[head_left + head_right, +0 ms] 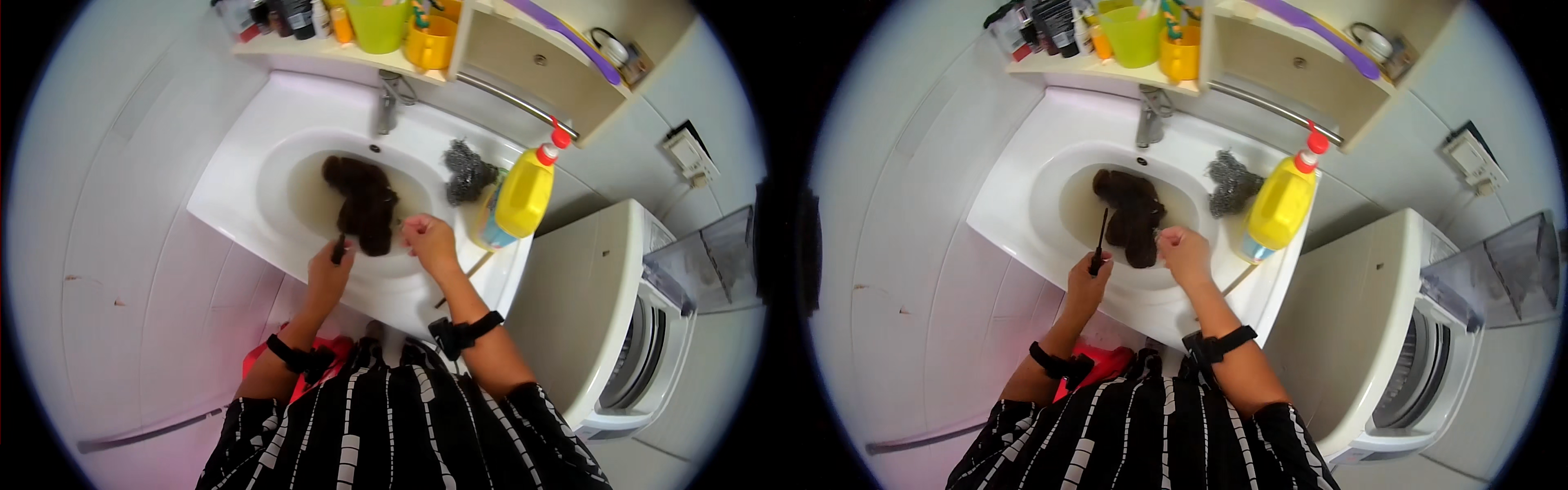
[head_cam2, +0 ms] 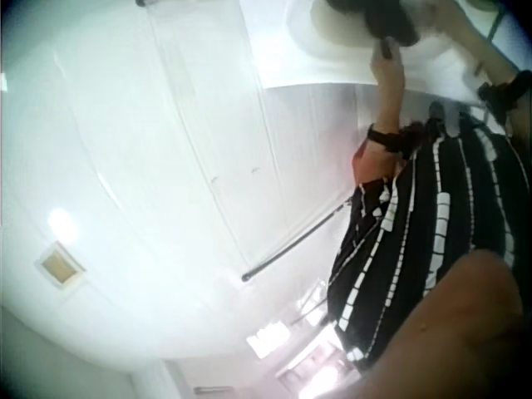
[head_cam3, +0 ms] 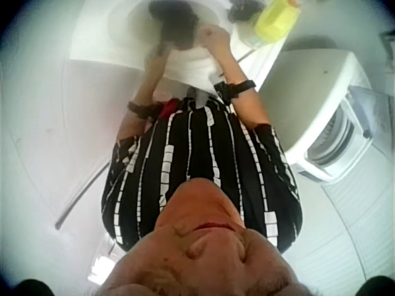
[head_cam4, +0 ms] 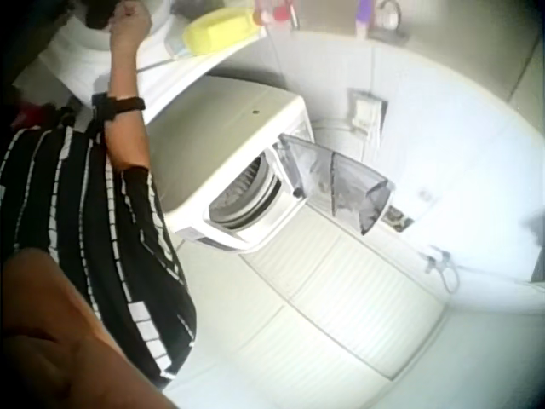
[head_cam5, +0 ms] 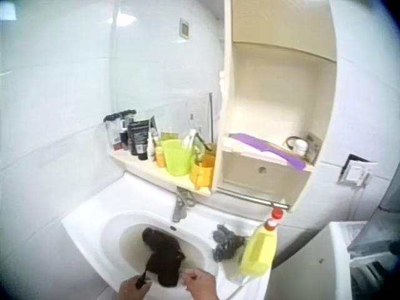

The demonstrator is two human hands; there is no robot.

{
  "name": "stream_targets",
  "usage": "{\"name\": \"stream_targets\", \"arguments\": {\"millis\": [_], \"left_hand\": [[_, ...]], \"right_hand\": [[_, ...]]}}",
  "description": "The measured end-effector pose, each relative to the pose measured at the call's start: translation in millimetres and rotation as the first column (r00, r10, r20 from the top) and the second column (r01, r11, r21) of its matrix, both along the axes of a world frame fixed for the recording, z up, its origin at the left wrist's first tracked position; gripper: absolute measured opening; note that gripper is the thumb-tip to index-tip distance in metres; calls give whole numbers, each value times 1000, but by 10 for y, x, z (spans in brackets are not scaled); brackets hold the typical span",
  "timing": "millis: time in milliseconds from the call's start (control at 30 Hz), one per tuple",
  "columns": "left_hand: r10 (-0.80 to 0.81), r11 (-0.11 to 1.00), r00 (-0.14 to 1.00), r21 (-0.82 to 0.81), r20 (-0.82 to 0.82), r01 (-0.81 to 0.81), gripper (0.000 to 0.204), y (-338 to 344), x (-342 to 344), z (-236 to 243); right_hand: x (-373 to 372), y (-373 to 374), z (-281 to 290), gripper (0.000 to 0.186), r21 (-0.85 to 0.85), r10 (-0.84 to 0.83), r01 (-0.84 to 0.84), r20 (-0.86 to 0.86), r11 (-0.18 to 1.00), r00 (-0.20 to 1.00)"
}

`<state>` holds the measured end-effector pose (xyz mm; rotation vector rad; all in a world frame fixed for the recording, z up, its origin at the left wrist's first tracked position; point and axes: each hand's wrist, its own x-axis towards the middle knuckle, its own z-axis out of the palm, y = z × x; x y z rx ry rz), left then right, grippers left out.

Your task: The user is using a screwdriver to disassemble or clean a small component from a washing machine near a sink.

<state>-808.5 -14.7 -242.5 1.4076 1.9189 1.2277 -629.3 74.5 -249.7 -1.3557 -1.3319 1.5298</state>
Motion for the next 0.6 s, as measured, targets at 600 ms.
{"name": "stream_targets", "arguments": {"millis": [600], "left_hand": [[47,998,989,39,-139,-42,19,91,-720,-221]], "right_hand": [[-502,739,-984,18,-28,183,-535,954,845,239]]}}
